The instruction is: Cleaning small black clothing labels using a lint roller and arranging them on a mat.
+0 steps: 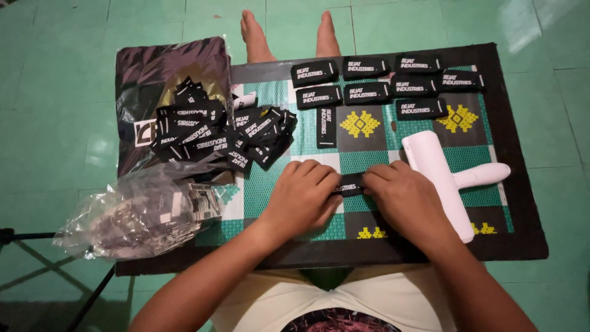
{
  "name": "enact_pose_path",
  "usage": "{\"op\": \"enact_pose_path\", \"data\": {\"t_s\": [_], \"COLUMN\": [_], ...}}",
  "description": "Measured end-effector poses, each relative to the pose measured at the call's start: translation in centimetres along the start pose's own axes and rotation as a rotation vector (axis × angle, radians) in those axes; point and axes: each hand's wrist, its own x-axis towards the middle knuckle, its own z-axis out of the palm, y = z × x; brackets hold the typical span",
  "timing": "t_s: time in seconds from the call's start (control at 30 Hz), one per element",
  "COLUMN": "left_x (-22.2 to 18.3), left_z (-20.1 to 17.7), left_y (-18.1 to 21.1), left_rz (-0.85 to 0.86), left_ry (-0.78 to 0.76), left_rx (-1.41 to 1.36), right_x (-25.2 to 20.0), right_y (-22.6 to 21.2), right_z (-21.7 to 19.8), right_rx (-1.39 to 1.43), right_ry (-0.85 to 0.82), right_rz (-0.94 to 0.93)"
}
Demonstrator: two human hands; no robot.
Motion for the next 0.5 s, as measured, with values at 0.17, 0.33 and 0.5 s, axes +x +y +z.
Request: {"op": "enact_pose_path", "data": {"t_s": [0.17,0.33,0.5], "left_x": [0.1,0.0,0.3], "left_z": [-0.1,-1.4,-1.2], "left_y": [0.1,0.0,0.1], "left_rz": [-0.016,0.013,0.014], "left_ry": [-0.054,-0.037,-0.036], "left_rx": [-0.011,-0.011,-0.033], "right_x": [-0.3,-0.2,-0.2], "right_y": [0.2,0.0,0.0], "right_z": [0.5,-0.1,0.0], "right_rx": [-0.002,0.02,0.038], "right_ry": [0.02,0.027,0.005], "right_rz": [-0.008,-0.018,-0.009]}}
